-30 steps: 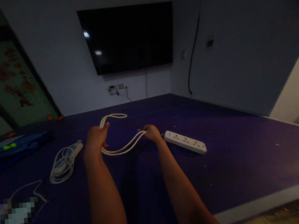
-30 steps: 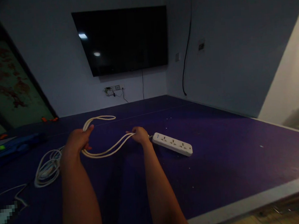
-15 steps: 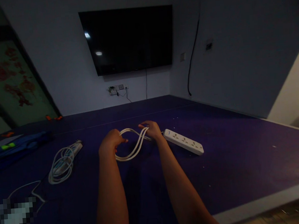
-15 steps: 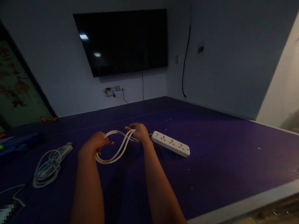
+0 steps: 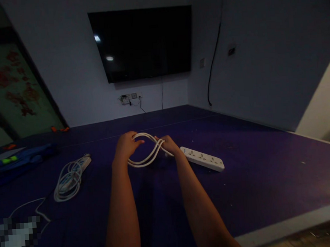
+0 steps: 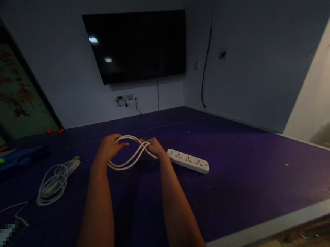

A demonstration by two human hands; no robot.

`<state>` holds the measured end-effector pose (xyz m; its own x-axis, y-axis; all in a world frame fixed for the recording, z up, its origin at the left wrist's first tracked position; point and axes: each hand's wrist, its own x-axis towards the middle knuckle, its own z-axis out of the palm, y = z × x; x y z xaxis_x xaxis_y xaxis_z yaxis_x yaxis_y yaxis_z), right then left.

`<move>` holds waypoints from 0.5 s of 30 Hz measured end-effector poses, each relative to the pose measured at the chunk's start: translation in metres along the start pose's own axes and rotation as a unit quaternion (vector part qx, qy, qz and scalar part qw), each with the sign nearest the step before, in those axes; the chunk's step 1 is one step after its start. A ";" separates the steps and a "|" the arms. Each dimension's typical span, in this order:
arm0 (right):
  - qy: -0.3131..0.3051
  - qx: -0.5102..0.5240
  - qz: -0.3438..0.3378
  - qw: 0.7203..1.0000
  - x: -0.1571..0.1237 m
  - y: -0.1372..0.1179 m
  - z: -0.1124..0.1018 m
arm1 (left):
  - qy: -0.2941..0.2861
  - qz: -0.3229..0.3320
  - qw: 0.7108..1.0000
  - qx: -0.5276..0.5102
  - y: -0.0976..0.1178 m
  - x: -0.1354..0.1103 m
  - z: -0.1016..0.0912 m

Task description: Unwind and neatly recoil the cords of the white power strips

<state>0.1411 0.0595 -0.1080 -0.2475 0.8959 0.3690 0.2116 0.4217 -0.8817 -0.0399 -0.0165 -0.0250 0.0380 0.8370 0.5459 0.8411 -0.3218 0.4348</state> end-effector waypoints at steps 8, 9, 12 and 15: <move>0.065 -0.015 0.005 0.998 0.006 0.006 0.001 | 0.101 0.081 0.992 0.010 0.010 0.000 0.008; 0.074 -0.021 0.007 0.997 0.007 0.007 0.001 | 0.112 0.098 0.989 0.022 0.014 0.000 0.008; 0.086 -0.017 0.011 0.996 0.010 0.009 -0.001 | 0.134 0.143 0.980 0.036 0.028 -0.001 0.008; 0.090 0.006 0.009 0.996 0.013 0.011 -0.004 | 0.157 0.180 0.970 0.038 0.045 -0.003 0.007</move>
<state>0.1441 0.0760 -0.1115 -0.0692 0.9145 0.3987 0.2022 0.4042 -0.8920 0.0015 -0.0309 -0.0122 0.1802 0.4964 0.8492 0.8417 -0.5245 0.1280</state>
